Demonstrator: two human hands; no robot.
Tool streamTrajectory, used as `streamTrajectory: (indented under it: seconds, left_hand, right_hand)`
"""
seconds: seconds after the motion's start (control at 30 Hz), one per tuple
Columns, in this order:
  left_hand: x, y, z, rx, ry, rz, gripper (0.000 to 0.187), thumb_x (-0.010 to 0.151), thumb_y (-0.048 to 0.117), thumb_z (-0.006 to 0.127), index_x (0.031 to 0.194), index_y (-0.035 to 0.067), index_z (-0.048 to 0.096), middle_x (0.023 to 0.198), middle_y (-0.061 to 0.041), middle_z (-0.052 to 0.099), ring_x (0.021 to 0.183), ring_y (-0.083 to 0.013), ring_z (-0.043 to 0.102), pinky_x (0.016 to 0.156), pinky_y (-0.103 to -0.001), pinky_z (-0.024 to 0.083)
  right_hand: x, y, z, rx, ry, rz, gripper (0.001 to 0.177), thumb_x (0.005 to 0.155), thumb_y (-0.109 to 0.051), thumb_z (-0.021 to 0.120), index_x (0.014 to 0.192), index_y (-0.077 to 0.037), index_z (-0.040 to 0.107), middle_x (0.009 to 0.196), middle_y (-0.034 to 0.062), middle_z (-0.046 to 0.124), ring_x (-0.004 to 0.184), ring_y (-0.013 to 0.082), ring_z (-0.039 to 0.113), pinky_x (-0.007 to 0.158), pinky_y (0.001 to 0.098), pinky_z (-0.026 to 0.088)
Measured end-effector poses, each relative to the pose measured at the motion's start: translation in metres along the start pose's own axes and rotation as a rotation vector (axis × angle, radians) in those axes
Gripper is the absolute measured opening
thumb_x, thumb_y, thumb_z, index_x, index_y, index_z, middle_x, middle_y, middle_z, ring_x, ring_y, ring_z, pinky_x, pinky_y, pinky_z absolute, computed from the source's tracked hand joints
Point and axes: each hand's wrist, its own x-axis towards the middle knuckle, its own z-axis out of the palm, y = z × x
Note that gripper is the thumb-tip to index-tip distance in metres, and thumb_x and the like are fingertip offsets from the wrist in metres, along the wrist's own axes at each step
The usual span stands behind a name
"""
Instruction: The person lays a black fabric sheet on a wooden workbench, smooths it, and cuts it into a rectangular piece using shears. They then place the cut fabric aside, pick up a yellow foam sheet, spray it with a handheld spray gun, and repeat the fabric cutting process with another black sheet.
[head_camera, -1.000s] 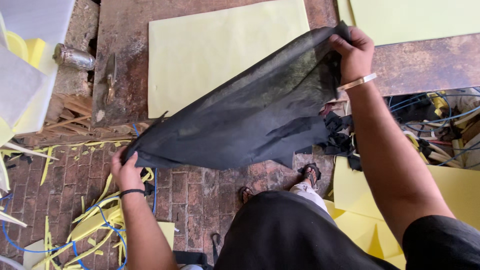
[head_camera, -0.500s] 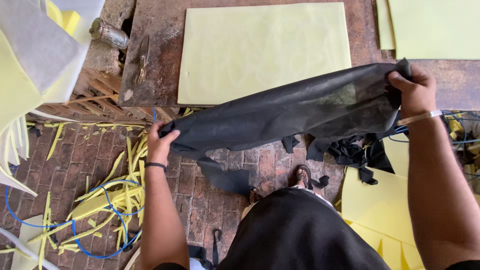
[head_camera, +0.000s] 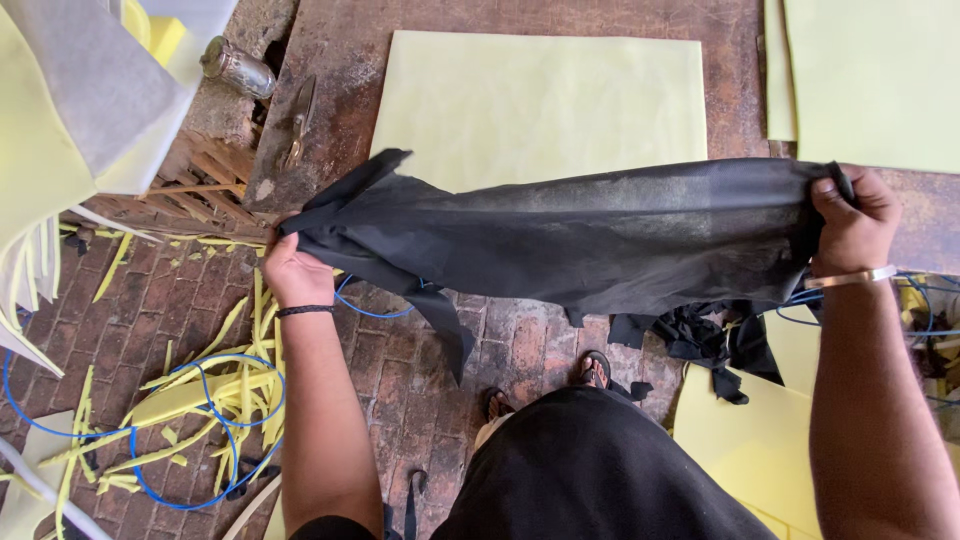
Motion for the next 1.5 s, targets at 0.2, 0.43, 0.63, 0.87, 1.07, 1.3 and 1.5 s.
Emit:
streamTrajectory:
  seconds: [0.2,0.43,0.63,0.87,1.07,1.3,1.5]
  left_hand:
    - [-0.018,-0.009,-0.001,1.059,0.119,-0.093,0.039,0.084,0.015,0.072,0.121,0.004,0.067,0.113,-0.011,0.072,0.105,-0.0229,0.066,0.094,-0.032,0.049]
    - [-0.014,-0.014,-0.025,0.573,0.36,-0.109,0.032,0.097,0.024,0.075,0.117,-0.001,0.07,0.109,-0.008,0.07,0.097,-0.0199,0.062,0.084,-0.036,0.051]
    - [0.007,0.029,-0.015,0.399,0.146,0.11,0.02,0.097,0.013,0.074,0.114,0.005,0.072,0.116,-0.007,0.072,0.104,-0.0181,0.07,0.089,-0.037,0.06]
    - [0.047,0.054,-0.022,0.611,0.199,0.139,0.01,0.102,0.019,0.071,0.102,0.009,0.073,0.096,0.002,0.072,0.085,-0.0105,0.068,0.071,-0.031,0.059]
    - [0.045,0.044,-0.062,0.825,0.177,0.09,0.008,0.098,0.007,0.071,0.105,0.01,0.074,0.093,0.003,0.07,0.074,-0.0062,0.062,0.06,-0.023,0.049]
    - [0.051,0.054,-0.041,1.016,0.011,0.272,0.021,0.105,-0.004,0.062,0.115,0.007,0.076,0.104,-0.001,0.073,0.084,-0.0091,0.059,0.072,-0.024,0.046]
    - [0.122,0.052,0.012,1.291,0.089,0.739,0.014,0.101,-0.004,0.064,0.11,0.0,0.074,0.1,-0.01,0.076,0.09,-0.0181,0.07,0.083,-0.033,0.055]
  right_hand:
    - [-0.016,0.011,0.022,-0.208,-0.051,0.292,0.01,0.105,-0.005,0.069,0.111,-0.013,0.072,0.095,-0.0055,0.069,0.082,0.005,0.061,0.072,0.0227,0.05]
    - [-0.033,0.02,0.013,-0.207,0.016,0.284,0.01,0.107,-0.012,0.076,0.115,-0.006,0.076,0.099,-0.0058,0.07,0.086,0.0022,0.059,0.077,0.0196,0.049]
    - [-0.023,0.002,0.003,-0.163,0.094,0.028,0.011,0.104,-0.008,0.085,0.107,-0.002,0.076,0.095,-0.0014,0.072,0.088,0.0068,0.061,0.083,0.0236,0.052]
    - [-0.008,-0.042,0.003,-0.402,-0.2,0.039,0.024,0.092,-0.01,0.085,0.114,-0.008,0.074,0.104,0.0007,0.072,0.097,0.0117,0.066,0.089,0.0279,0.055]
    - [-0.041,-0.046,0.002,-1.111,-0.199,0.142,0.023,0.088,-0.009,0.083,0.112,-0.01,0.08,0.102,0.0082,0.073,0.087,0.0227,0.069,0.079,0.037,0.056]
    - [-0.057,-0.02,-0.01,-0.208,0.233,0.075,0.005,0.106,-0.007,0.073,0.108,-0.003,0.071,0.1,0.0004,0.072,0.093,0.0085,0.064,0.089,0.0233,0.052]
    - [0.025,-0.026,0.009,-0.339,0.52,-0.255,0.003,0.109,-0.003,0.07,0.109,-0.003,0.072,0.103,0.0012,0.073,0.092,0.0086,0.065,0.085,0.0243,0.054]
